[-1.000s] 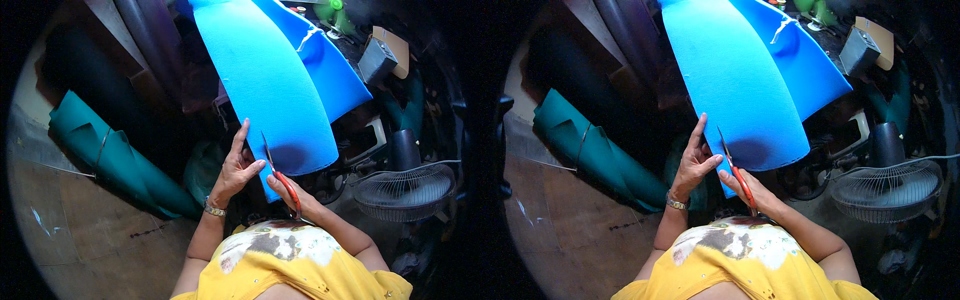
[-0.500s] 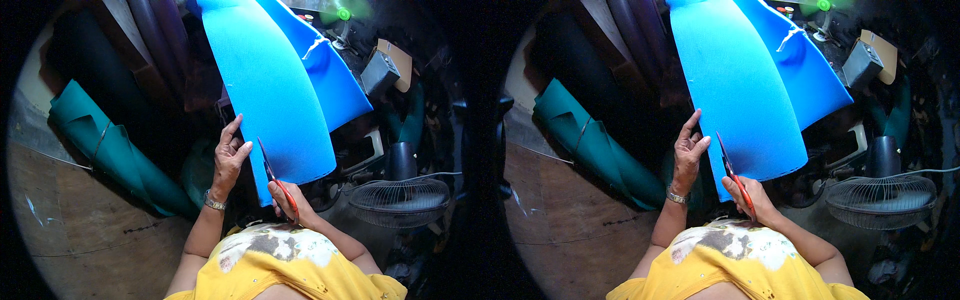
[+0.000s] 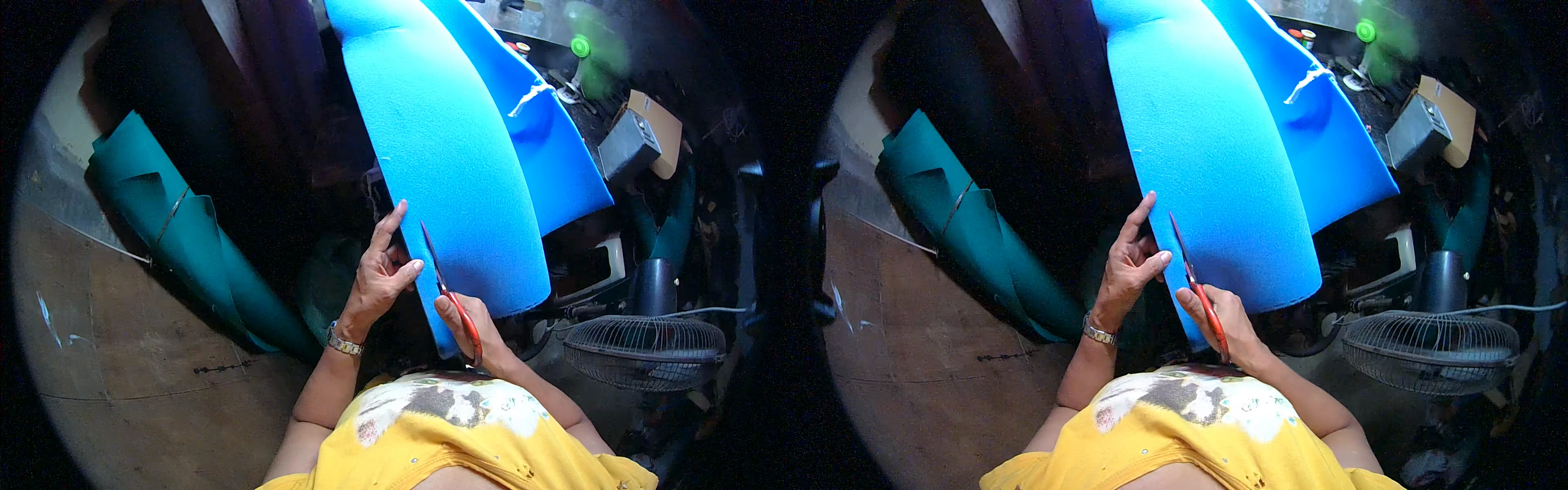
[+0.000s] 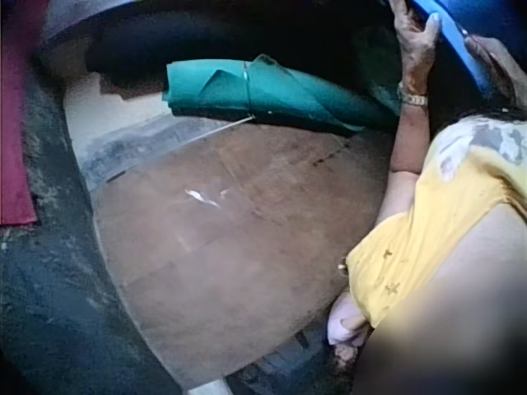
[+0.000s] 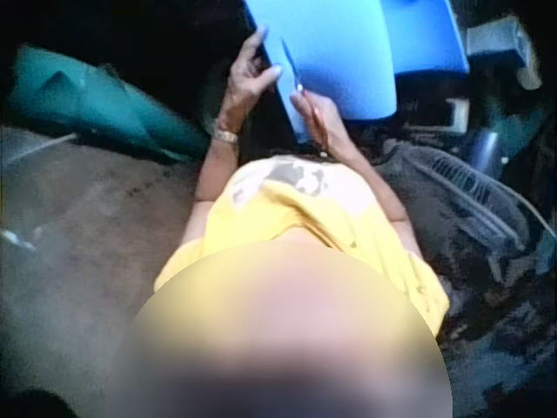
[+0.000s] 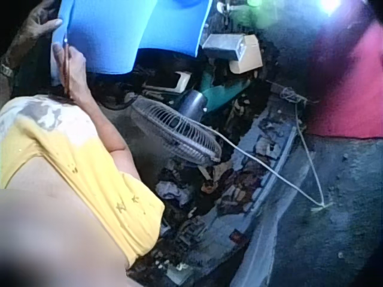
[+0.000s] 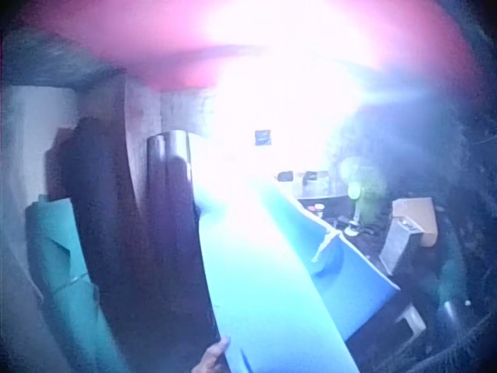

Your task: The person unrolls a blue foam sheet, removes a white tie, and uses scissors to cut a long strip from the sheet. The person holds the foam with one hand and cuts with the other, producing a continuous strip.

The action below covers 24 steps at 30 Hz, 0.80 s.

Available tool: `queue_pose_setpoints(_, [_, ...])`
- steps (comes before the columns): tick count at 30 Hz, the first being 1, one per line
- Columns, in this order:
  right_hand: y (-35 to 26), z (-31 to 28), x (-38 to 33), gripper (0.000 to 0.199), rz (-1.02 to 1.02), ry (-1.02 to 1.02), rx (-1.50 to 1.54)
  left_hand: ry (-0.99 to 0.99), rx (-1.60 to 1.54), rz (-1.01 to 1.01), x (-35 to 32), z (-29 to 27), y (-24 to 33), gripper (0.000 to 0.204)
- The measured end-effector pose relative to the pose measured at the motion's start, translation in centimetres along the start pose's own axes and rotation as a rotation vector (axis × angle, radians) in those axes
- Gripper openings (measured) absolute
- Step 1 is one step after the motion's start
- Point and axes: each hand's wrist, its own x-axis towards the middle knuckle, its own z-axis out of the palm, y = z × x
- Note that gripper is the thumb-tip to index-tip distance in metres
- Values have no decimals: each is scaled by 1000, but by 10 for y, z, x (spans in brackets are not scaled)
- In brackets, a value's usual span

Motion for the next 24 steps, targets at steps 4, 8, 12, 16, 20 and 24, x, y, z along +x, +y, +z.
queue_pose_setpoints(4, [-3, -1, -1, 69, -23, 1, 75, 122, 3, 148, 12, -1, -8, 72])
queue_pose_setpoints(8, [-8, -8, 13, 73, -44, -39, 32, 108, 102, 88, 16, -8, -9, 74])
queue_pose_setpoints(12, [-14, -8, 26, 77, -7, -46, -10, 52, 84, 148, 13, -10, -5, 77])
queue_pose_setpoints(16, [-16, 0, 27, 76, -103, 57, -37, 42, 50, 175, 11, -11, -2, 79])
queue_pose_setpoints(20, [-17, 4, 23, 66, -9, 34, 118, 7, 37, 196, 7, -14, 1, 81])
queue_pose_setpoints(24, [-18, 0, 37, 73, -67, -20, 25, -42, -30, 122, -1, -13, 0, 86])
